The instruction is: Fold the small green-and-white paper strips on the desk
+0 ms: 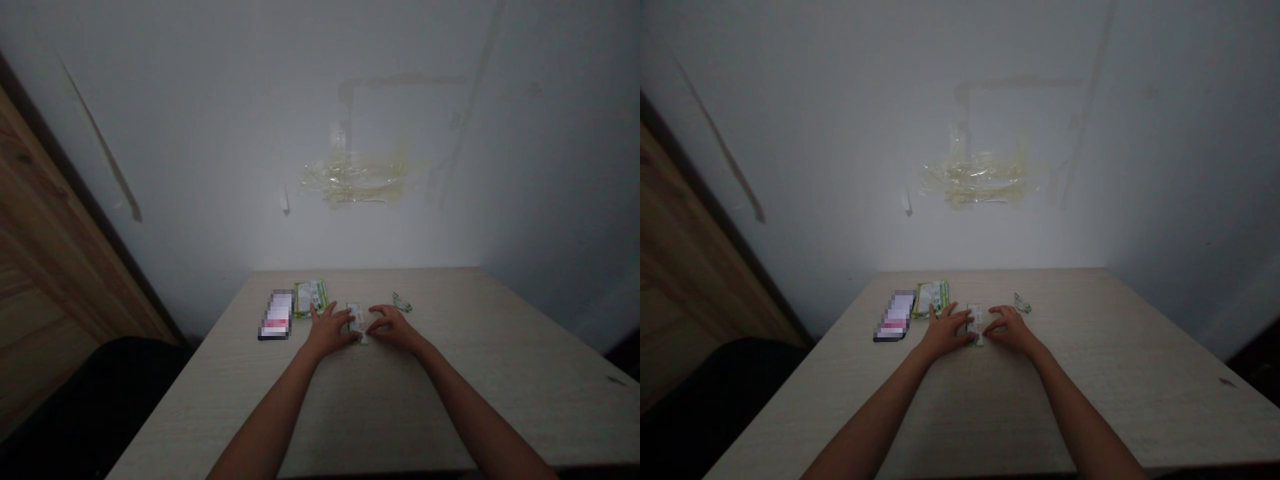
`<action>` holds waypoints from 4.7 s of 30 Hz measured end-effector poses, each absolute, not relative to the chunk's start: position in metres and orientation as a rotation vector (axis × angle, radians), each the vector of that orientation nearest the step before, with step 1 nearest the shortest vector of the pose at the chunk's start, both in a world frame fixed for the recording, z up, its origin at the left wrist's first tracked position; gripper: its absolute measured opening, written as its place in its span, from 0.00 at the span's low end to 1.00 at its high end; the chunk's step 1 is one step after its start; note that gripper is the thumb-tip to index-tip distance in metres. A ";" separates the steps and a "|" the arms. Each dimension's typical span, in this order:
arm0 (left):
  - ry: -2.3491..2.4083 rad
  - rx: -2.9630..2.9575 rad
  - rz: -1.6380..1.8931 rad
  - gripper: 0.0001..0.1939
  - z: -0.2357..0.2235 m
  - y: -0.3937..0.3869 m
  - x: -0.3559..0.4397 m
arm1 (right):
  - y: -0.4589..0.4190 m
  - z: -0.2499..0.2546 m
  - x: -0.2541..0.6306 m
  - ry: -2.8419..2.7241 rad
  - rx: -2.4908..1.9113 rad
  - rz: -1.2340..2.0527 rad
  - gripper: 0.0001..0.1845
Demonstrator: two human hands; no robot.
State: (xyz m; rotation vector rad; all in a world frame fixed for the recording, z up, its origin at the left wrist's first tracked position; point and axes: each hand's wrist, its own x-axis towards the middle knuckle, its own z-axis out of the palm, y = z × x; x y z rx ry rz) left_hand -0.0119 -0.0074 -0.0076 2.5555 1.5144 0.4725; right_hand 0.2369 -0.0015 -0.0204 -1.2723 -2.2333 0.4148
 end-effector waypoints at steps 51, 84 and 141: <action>1.398 2.529 0.445 0.26 0.005 -0.012 -0.013 | 0.015 -0.029 0.219 -1.996 -1.494 0.172 0.10; 1.505 2.646 0.573 0.15 -0.003 -0.012 -0.011 | 0.001 -0.025 0.216 -2.061 -1.382 0.175 0.12; 1.918 2.337 0.702 0.39 -0.011 -0.002 -0.008 | 0.004 -0.026 0.217 -1.882 -1.382 0.249 0.24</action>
